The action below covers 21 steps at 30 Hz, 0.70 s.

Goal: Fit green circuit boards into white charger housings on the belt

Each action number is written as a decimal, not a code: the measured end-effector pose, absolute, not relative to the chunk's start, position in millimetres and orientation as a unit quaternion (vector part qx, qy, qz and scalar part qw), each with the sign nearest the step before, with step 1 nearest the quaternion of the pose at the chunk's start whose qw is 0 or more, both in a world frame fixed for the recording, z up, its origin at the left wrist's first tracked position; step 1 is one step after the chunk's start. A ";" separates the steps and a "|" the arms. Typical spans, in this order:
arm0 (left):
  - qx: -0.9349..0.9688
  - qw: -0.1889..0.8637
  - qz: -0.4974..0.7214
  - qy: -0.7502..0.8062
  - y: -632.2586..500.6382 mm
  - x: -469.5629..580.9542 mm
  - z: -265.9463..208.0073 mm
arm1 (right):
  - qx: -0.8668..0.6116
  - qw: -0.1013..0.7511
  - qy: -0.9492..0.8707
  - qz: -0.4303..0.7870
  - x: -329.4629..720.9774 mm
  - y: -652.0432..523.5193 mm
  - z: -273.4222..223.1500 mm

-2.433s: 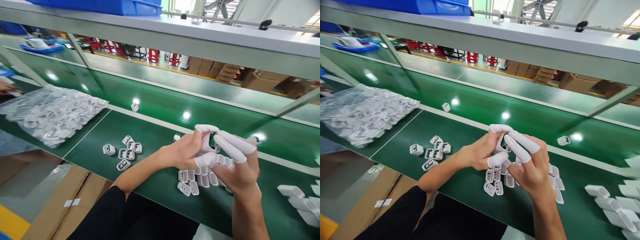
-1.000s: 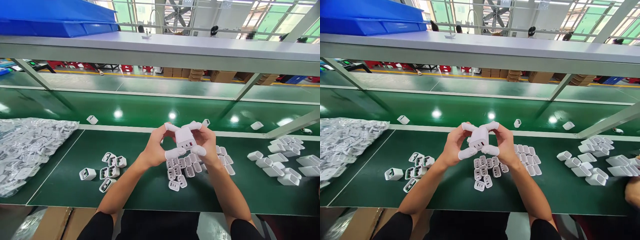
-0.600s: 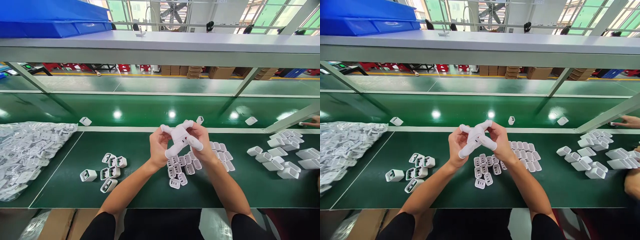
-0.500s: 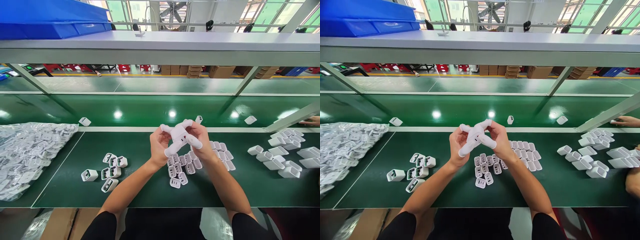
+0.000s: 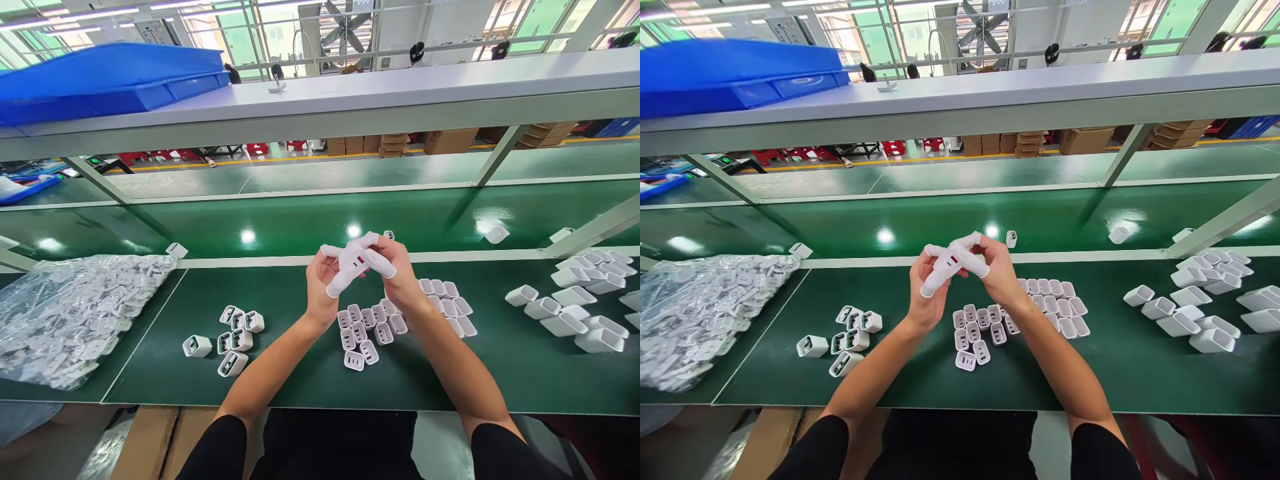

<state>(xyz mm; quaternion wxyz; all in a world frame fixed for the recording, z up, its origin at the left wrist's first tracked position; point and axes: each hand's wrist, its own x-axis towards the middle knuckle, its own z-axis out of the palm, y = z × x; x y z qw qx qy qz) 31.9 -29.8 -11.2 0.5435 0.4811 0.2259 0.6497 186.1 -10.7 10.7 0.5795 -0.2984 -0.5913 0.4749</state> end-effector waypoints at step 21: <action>0.624 0.178 0.342 0.680 129.1 -67.2 -122.7 | -0.351 0.683 -0.607 0.205 219.4 17.0 5.7</action>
